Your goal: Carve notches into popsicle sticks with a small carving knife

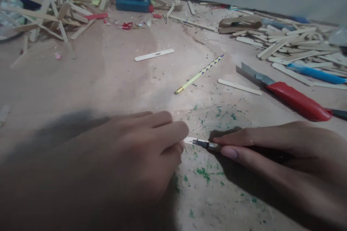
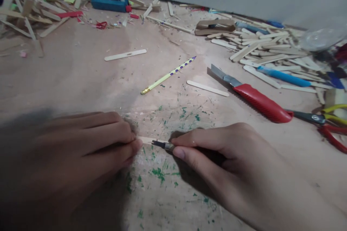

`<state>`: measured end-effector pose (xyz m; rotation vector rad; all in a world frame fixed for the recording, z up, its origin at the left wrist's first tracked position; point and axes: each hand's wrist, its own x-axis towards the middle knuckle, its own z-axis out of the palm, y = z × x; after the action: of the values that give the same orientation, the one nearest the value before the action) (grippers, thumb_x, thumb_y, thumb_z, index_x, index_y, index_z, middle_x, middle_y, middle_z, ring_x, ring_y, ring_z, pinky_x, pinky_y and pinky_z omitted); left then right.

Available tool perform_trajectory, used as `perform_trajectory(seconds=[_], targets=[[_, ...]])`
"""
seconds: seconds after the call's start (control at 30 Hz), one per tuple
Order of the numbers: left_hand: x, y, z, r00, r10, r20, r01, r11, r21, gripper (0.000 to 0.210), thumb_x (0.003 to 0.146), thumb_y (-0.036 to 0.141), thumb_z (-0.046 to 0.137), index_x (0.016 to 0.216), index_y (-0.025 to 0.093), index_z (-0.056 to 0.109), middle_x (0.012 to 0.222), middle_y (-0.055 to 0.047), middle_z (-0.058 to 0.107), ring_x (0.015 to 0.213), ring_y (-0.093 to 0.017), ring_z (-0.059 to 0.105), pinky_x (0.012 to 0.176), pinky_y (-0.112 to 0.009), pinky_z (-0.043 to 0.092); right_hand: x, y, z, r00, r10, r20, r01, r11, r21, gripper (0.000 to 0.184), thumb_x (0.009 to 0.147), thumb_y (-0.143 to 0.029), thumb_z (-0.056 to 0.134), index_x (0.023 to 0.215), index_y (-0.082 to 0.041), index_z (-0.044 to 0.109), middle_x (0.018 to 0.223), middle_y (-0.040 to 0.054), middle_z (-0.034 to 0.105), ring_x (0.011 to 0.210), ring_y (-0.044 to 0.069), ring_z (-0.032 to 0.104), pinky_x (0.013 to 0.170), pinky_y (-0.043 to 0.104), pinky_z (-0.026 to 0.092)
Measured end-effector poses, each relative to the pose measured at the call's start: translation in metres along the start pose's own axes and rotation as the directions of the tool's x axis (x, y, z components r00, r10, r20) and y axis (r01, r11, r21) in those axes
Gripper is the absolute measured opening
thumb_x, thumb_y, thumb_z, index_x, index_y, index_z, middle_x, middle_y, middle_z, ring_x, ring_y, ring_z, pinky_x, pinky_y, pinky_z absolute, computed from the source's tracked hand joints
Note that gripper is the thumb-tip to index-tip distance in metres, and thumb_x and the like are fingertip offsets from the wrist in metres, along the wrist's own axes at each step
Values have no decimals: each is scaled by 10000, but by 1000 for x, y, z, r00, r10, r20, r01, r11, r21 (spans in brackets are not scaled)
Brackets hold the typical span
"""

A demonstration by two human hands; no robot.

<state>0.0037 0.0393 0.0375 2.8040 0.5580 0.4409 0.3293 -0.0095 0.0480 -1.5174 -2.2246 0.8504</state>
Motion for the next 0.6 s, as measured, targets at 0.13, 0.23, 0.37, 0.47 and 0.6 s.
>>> perform_trajectory(seconds=[0.13, 0.23, 0.37, 0.47, 0.6], targets=[[7, 3, -3, 997, 59, 50, -61, 997, 41, 349, 1132, 2, 640, 893, 229, 754, 997, -30, 716, 904, -230, 637, 766, -445, 515, 7, -1, 1, 997, 39, 62, -49, 984, 174, 539, 1305, -598, 623, 944, -376, 956, 915, 21, 957, 643, 238, 815, 469, 352, 542], [11, 5, -5, 994, 101, 41, -104, 992, 67, 352, 1075, 5, 669, 820, 241, 723, 931, -24, 678, 864, -228, 591, 727, -450, 480, 8, -3, 3, 996, 58, 61, -70, 975, 212, 519, 1307, -559, 629, 931, -359, 926, 705, 7, 823, 575, 224, 714, 518, 365, 566], [10, 5, -6, 992, 117, 39, -120, 990, 72, 323, 1052, 23, 729, 818, 245, 705, 923, -19, 670, 861, -230, 583, 728, -452, 481, 10, -6, 7, 998, 60, -6, -57, 965, 254, 436, 1271, -450, 686, 880, -349, 852, 671, -17, 785, 637, 226, 763, 583, 362, 595], [8, 4, -7, 993, 105, 59, -109, 992, 60, 296, 1070, 10, 685, 889, 240, 726, 979, -23, 705, 889, -239, 609, 757, -450, 518, 10, -6, 10, 998, 38, -43, -26, 969, 245, 366, 1263, -388, 679, 948, -352, 863, 788, -25, 861, 673, 213, 788, 625, 345, 630], [8, 0, -9, 995, 92, 49, -93, 995, 24, 337, 1121, -28, 599, 983, 225, 772, 998, -10, 747, 860, -231, 640, 731, -448, 541, 9, -2, 10, 996, 1, -87, 17, 977, 210, 321, 1252, -346, 709, 978, -359, 876, 721, -62, 818, 515, 172, 631, 705, 352, 694]])
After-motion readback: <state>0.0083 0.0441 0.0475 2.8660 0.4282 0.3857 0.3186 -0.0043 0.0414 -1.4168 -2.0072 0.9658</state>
